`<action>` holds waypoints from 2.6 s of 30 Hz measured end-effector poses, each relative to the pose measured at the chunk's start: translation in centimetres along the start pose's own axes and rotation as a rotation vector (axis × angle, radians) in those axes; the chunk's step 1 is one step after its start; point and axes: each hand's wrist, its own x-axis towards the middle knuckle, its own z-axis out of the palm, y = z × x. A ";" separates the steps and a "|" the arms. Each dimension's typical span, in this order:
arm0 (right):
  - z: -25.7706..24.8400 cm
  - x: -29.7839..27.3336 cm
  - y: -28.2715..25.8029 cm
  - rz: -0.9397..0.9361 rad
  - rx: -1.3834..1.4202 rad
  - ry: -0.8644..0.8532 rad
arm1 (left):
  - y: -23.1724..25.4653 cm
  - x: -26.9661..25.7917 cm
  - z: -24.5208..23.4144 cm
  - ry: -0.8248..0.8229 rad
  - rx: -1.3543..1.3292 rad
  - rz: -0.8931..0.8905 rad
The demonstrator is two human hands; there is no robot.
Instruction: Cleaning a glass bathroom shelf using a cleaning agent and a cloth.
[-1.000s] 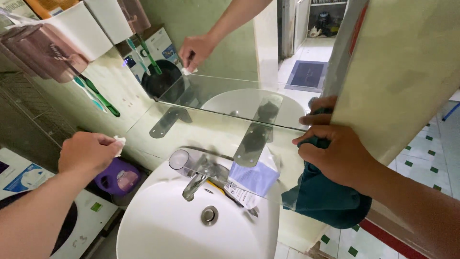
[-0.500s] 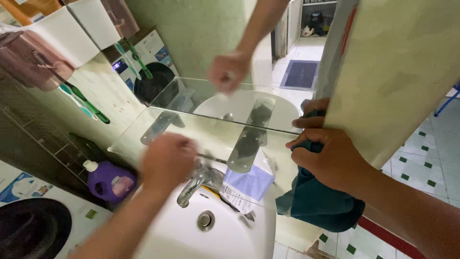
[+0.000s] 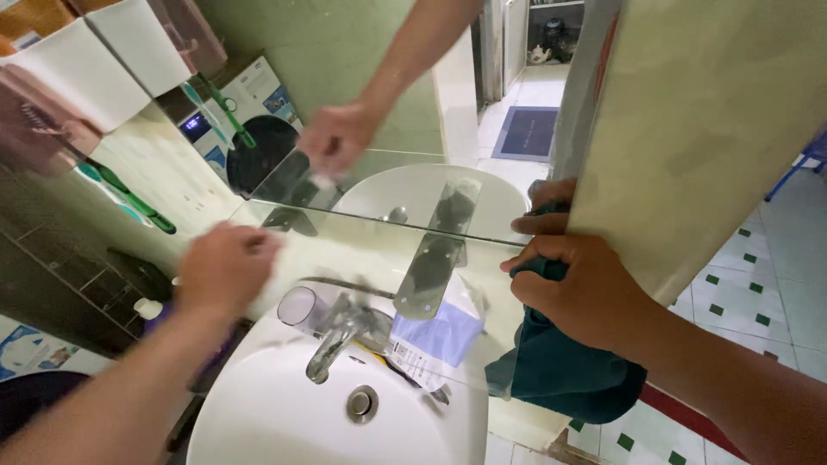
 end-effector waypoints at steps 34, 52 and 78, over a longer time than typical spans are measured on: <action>0.0 0.0 0.1 -0.044 0.023 0.013 | 18.8 -3.0 -0.3 -0.059 -0.258 -0.159; 0.4 0.1 0.4 -0.014 -0.121 0.001 | 20.1 -11.0 -6.0 -0.195 -0.549 0.310; 0.2 -0.4 -0.7 0.031 0.000 -0.001 | 8.9 -7.6 -3.4 0.003 -0.231 -0.026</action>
